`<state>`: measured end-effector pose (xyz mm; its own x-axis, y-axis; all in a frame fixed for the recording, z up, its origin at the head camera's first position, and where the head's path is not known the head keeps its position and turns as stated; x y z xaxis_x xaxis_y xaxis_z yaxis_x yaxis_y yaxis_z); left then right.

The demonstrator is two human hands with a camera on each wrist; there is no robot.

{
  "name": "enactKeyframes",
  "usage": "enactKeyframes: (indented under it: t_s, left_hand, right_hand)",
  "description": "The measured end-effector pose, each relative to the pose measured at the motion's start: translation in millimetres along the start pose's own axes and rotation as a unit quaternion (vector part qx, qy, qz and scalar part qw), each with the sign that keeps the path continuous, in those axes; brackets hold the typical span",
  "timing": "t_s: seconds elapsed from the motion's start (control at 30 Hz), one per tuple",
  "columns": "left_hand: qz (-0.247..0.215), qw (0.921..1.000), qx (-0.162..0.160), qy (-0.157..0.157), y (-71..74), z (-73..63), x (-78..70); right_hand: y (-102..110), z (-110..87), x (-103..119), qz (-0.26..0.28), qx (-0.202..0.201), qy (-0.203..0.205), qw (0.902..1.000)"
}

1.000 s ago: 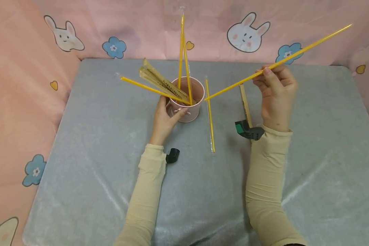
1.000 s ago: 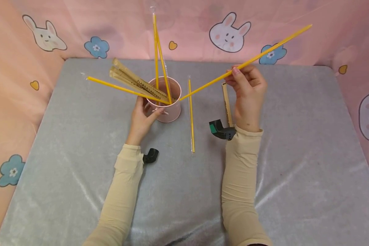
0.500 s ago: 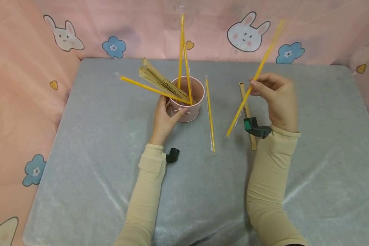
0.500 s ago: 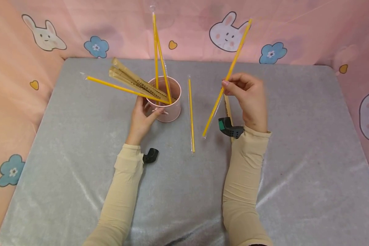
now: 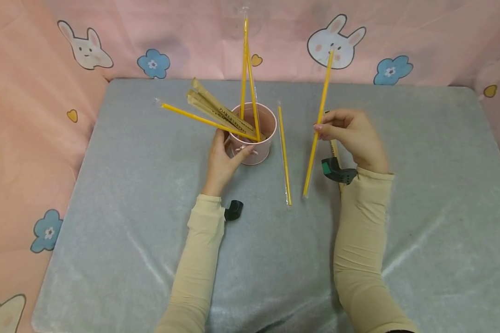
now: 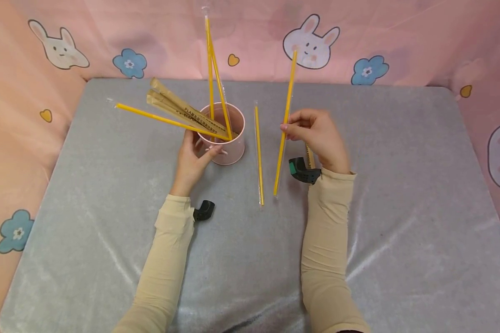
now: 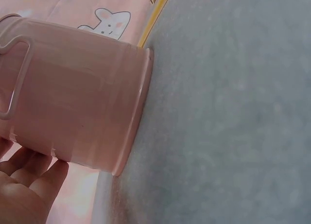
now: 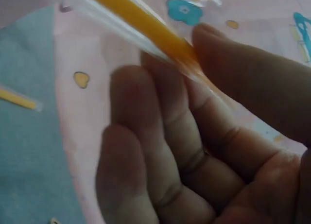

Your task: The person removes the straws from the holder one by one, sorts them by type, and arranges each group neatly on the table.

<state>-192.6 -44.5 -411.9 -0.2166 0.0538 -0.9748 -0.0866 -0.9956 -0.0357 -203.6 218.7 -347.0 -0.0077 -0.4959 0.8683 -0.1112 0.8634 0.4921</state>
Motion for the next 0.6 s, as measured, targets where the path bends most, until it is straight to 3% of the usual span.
enactKeyframes:
  t_s: [0.23,0.6]
  left_hand:
    - [-0.010,0.9999,0.001,0.006,0.5,0.4,0.0]
    - [0.000,1.0000,0.001,0.006,1.1,0.5,1.4]
  right_hand:
    - [-22,13.7,-16,-0.067,0.093,-0.046,0.9923]
    - [-44,28.0,-45,-0.069,0.129,-0.082,0.9858]
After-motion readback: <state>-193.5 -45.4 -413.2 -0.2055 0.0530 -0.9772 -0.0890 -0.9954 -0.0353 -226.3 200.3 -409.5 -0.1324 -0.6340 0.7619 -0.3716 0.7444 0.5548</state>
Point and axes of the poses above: each hand's wrist, its own z-axis towards the middle knuckle, its own y-axis out of the back of the hand, x = y × z, the point moved 4 cm from there along z, towards the middle knuckle, and after that the axes turned 14 degrees about -z, right-handed, at the moved point
